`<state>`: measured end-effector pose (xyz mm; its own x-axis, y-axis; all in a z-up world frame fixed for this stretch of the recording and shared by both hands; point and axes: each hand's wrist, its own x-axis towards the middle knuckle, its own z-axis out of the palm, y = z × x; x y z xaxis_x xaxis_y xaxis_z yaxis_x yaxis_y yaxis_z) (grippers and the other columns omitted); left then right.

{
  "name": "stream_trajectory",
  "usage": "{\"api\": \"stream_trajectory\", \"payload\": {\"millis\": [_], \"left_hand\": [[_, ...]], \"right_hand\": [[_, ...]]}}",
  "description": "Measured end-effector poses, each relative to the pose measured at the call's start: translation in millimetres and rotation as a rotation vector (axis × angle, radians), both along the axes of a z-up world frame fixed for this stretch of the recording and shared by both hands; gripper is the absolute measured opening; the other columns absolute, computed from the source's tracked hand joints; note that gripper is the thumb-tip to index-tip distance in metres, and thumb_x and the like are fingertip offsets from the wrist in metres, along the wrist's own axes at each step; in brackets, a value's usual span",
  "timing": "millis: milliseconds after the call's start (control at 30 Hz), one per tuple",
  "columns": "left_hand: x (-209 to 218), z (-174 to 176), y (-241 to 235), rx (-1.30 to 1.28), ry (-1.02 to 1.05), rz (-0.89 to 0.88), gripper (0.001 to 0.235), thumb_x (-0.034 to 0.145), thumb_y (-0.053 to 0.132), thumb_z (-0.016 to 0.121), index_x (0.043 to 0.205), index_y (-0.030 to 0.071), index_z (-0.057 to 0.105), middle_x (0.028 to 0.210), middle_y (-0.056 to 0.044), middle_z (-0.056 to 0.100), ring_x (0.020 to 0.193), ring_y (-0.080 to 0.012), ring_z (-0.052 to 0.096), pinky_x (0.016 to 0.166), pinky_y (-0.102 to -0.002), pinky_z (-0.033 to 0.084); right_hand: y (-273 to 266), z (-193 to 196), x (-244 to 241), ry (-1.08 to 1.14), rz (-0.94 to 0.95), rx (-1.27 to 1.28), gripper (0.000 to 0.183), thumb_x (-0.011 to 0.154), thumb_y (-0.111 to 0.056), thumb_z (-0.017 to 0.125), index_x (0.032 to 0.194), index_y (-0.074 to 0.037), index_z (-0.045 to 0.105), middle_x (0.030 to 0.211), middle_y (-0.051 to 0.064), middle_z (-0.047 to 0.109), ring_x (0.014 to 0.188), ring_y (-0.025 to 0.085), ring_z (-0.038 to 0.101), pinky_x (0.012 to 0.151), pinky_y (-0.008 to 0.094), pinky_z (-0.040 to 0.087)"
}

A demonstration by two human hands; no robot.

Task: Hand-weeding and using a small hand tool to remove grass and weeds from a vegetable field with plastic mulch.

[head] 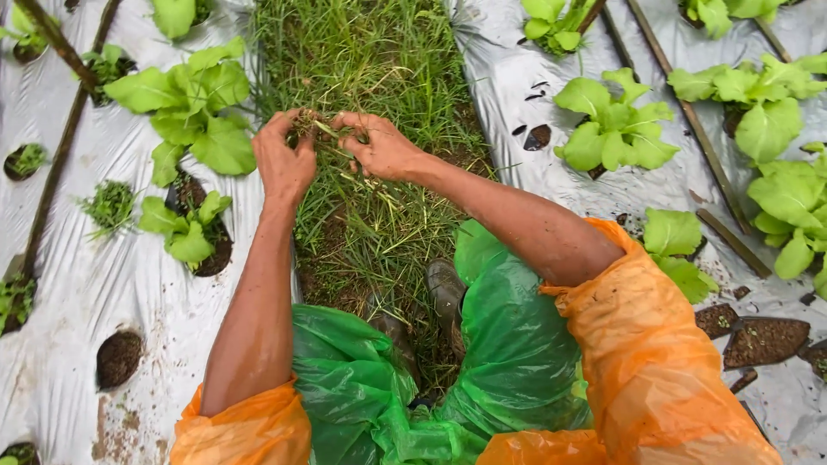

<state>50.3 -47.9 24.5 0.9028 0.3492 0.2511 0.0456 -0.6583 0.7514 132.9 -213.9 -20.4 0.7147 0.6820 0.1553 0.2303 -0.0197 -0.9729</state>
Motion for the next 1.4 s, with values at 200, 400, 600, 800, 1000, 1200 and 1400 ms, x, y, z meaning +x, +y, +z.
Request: {"api": "stream_trajectory", "payload": {"millis": [200,400,600,800,1000,1200,1400], "left_hand": [[36,-11,7,-0.226,-0.217,0.084,0.017,0.102,-0.002,0.065,0.112,0.008,0.074,0.103,-0.012,0.071,0.096,-0.0268,0.07,0.092,-0.043,0.056],[54,-57,32,-0.423,0.204,0.238,0.036,0.106,0.014,0.069,0.14,0.008,0.057,0.148,-0.019,0.042,0.116,-0.0278,0.064,0.104,-0.05,0.052],[23,0,-37,-0.249,0.214,-0.349,0.019,0.104,0.01,0.068,0.121,0.003,0.073,0.111,-0.024,0.07,0.109,-0.0419,0.067,0.095,-0.054,0.051],[35,-26,-24,-0.304,0.134,-0.498,0.024,0.099,0.004,0.073,0.122,-0.001,0.069,0.11,-0.023,0.067,0.104,-0.0313,0.065,0.094,-0.052,0.052],[31,-3,-23,-0.507,0.315,-0.342,0.017,0.093,0.012,0.072,0.108,0.017,0.067,0.127,-0.007,0.065,0.124,-0.0234,0.061,0.112,-0.062,0.04],[35,-22,-11,-0.508,0.441,-0.252,0.092,0.088,0.015,0.079,0.156,-0.002,0.02,0.166,-0.022,0.024,0.149,-0.0372,0.038,0.121,-0.054,0.033],[42,-23,-24,-0.579,0.417,-0.23,0.096,0.088,0.02,0.081,0.157,-0.003,0.018,0.167,-0.025,0.019,0.142,-0.0404,0.052,0.116,-0.063,0.035]], "right_hand": [[-37,7,-5,0.066,0.088,-0.154,0.033,0.103,0.0,0.047,0.133,0.006,0.059,0.115,0.031,0.067,0.066,0.015,0.07,0.055,0.024,0.062],[-61,-6,-9,0.008,0.015,-0.242,0.027,0.106,-0.006,0.049,0.131,0.002,0.057,0.096,0.02,0.072,0.061,0.016,0.07,0.056,0.026,0.062],[-74,-15,13,0.02,-0.178,-0.121,0.027,0.105,-0.012,0.059,0.131,-0.005,0.055,0.106,0.021,0.068,0.067,0.015,0.071,0.059,0.026,0.063],[-57,-33,9,0.02,-0.039,-0.031,0.024,0.1,-0.01,0.071,0.117,-0.002,0.057,0.098,0.019,0.066,0.065,0.016,0.071,0.051,0.024,0.059],[-49,8,0,0.179,-0.09,-0.183,0.014,0.107,-0.005,0.063,0.1,-0.015,0.056,0.088,0.004,0.066,0.063,0.011,0.061,0.057,0.021,0.059],[-52,3,4,0.065,-0.133,-0.134,0.015,0.107,-0.001,0.062,0.105,-0.016,0.058,0.089,0.005,0.067,0.057,0.01,0.059,0.049,0.018,0.056],[-63,-1,8,0.025,-0.123,-0.101,0.01,0.109,-0.002,0.056,0.104,-0.011,0.059,0.091,0.008,0.069,0.059,0.011,0.06,0.05,0.018,0.06]]}}
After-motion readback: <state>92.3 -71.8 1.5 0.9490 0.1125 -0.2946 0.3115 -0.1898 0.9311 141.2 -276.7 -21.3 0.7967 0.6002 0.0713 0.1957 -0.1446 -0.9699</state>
